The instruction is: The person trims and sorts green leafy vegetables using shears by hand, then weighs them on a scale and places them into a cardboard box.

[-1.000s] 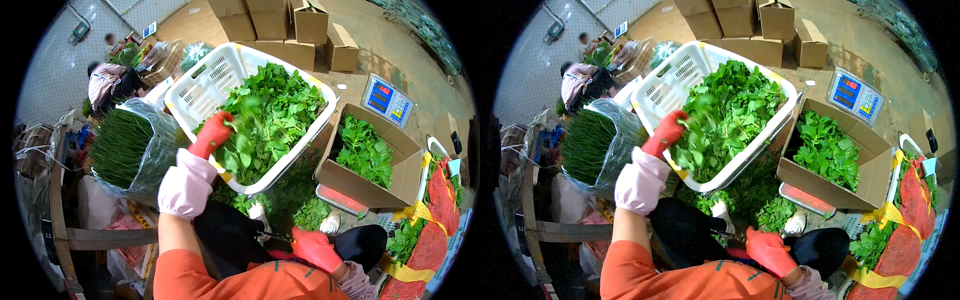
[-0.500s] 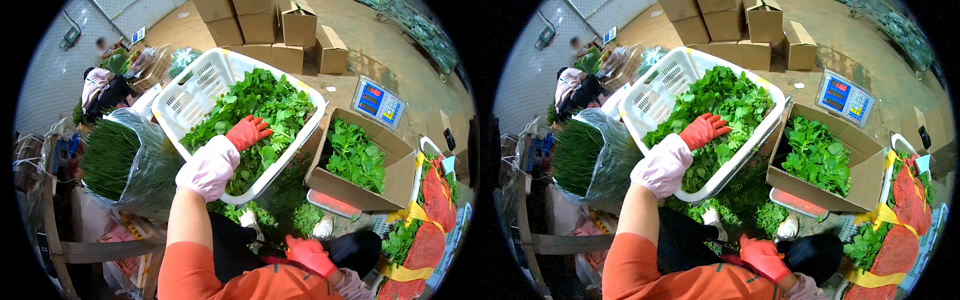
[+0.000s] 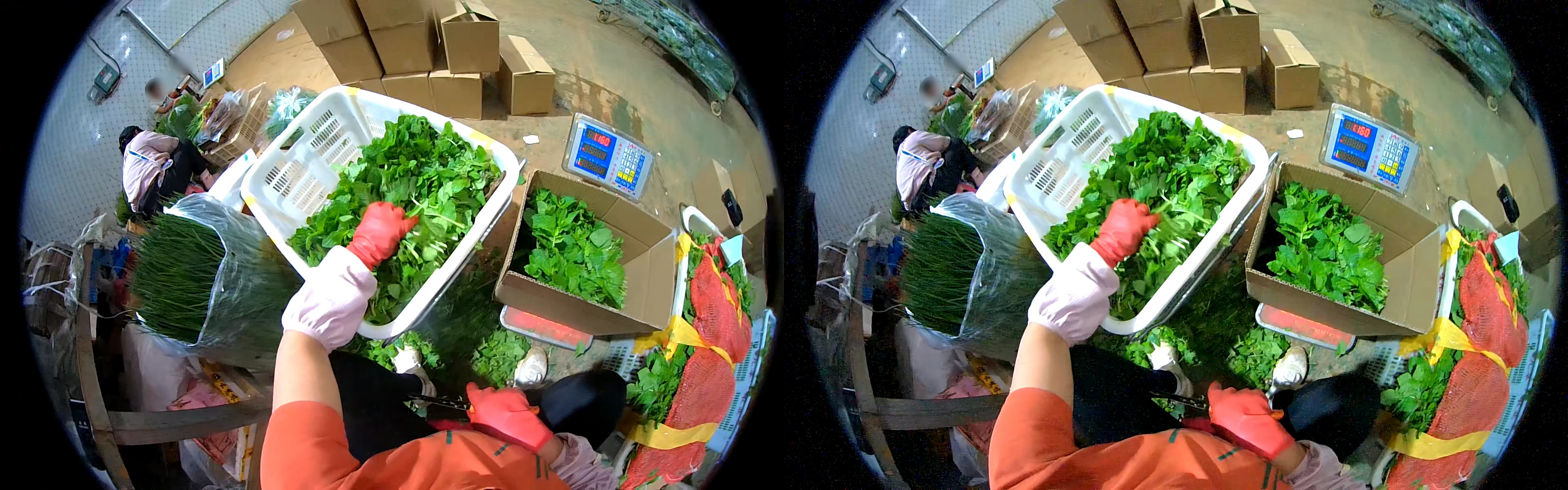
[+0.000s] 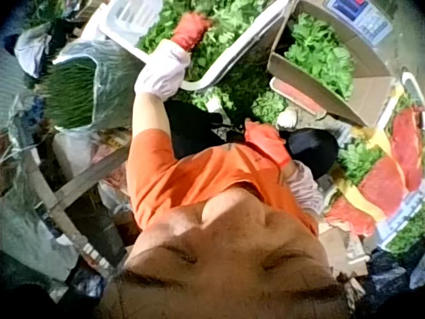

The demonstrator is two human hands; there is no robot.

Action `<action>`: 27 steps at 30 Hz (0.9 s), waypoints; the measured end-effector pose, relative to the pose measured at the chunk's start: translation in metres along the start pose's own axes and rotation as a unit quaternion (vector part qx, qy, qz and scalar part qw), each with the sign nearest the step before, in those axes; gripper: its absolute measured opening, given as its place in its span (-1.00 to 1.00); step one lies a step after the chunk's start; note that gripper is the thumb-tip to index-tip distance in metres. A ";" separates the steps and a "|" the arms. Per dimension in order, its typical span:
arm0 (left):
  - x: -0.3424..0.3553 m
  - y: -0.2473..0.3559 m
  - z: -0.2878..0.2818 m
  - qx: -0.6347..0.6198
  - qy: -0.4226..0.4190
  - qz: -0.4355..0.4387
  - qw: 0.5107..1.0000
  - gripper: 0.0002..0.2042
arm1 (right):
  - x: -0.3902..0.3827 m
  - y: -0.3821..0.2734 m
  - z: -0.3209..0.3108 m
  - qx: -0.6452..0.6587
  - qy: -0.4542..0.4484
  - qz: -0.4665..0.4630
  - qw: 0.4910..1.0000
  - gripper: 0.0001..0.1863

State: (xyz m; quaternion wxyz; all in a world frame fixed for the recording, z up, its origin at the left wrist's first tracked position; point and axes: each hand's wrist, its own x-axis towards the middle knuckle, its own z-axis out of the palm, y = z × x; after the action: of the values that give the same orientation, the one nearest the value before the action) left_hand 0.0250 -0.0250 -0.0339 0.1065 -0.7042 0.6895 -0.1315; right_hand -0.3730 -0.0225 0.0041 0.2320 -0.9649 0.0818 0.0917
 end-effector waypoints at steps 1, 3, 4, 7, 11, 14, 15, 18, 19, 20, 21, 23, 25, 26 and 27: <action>-0.004 -0.005 -0.009 -0.088 0.117 -0.032 0.989 -0.65 | 0.002 -0.003 0.003 -0.070 -0.023 0.019 0.997 -0.78; -0.004 -0.007 -0.022 -0.560 0.266 -0.139 0.773 -0.48 | -0.001 -0.004 -0.003 0.026 -0.069 0.034 0.997 -0.68; -0.004 -0.009 -0.036 -0.835 0.256 -0.191 0.448 -0.36 | 0.000 -0.006 -0.010 0.072 -0.091 0.033 0.993 -0.63; -0.026 -0.049 -0.051 -0.836 0.244 -0.100 0.482 -0.37 | 0.004 -0.009 -0.015 0.093 -0.100 0.023 0.990 -0.66; -0.042 -0.059 -0.095 -0.902 0.268 -0.165 0.296 -0.52 | 0.000 -0.003 0.009 0.024 -0.042 0.017 0.999 -0.65; -0.061 -0.057 -0.113 -0.909 0.306 -0.193 0.209 -0.61 | 0.006 -0.005 0.003 0.026 -0.016 0.058 0.998 -0.67; -0.066 -0.047 -0.114 -0.911 0.308 -0.194 0.193 -0.61 | 0.009 -0.004 0.004 0.039 0.038 0.076 0.996 -0.68; -0.074 -0.002 -0.113 -0.931 0.277 -0.171 0.165 -0.62 | 0.018 0.009 0.014 0.136 0.213 0.110 0.961 -0.63; -0.075 0.020 -0.106 -0.941 0.252 -0.158 0.159 -0.62 | 0.016 -0.011 -0.031 0.453 0.062 0.268 0.848 -0.56; -0.077 0.040 -0.101 -0.950 0.229 -0.144 0.154 -0.63 | 0.019 -0.008 -0.026 0.609 0.111 0.237 0.749 -0.53; -0.069 0.065 -0.094 -0.961 0.198 -0.124 0.147 -0.63 | 0.015 -0.008 -0.035 0.638 0.152 0.207 0.726 -0.50; -0.075 0.105 -0.092 -0.971 0.149 -0.103 0.154 -0.63 | 0.016 -0.018 -0.046 0.674 0.217 0.148 0.691 -0.45; -0.076 0.142 -0.085 -0.979 0.101 -0.071 0.161 -0.64 | 0.017 -0.022 -0.045 0.675 0.287 0.112 0.671 -0.40; -0.075 0.157 -0.083 -0.980 0.083 -0.054 0.172 -0.64 | 0.017 -0.024 -0.042 0.622 0.336 0.085 0.702 -0.34; -0.075 0.171 -0.082 -0.978 0.068 -0.038 0.193 -0.64 | 0.018 -0.027 -0.039 0.579 0.368 0.048 0.726 -0.29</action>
State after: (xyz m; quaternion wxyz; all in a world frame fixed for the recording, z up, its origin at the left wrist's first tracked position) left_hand -0.1646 0.0476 -0.0165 -0.7201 -0.2575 0.2427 0.5969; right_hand -0.3446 -0.0191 0.0454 0.6927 -0.5959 0.2445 -0.3244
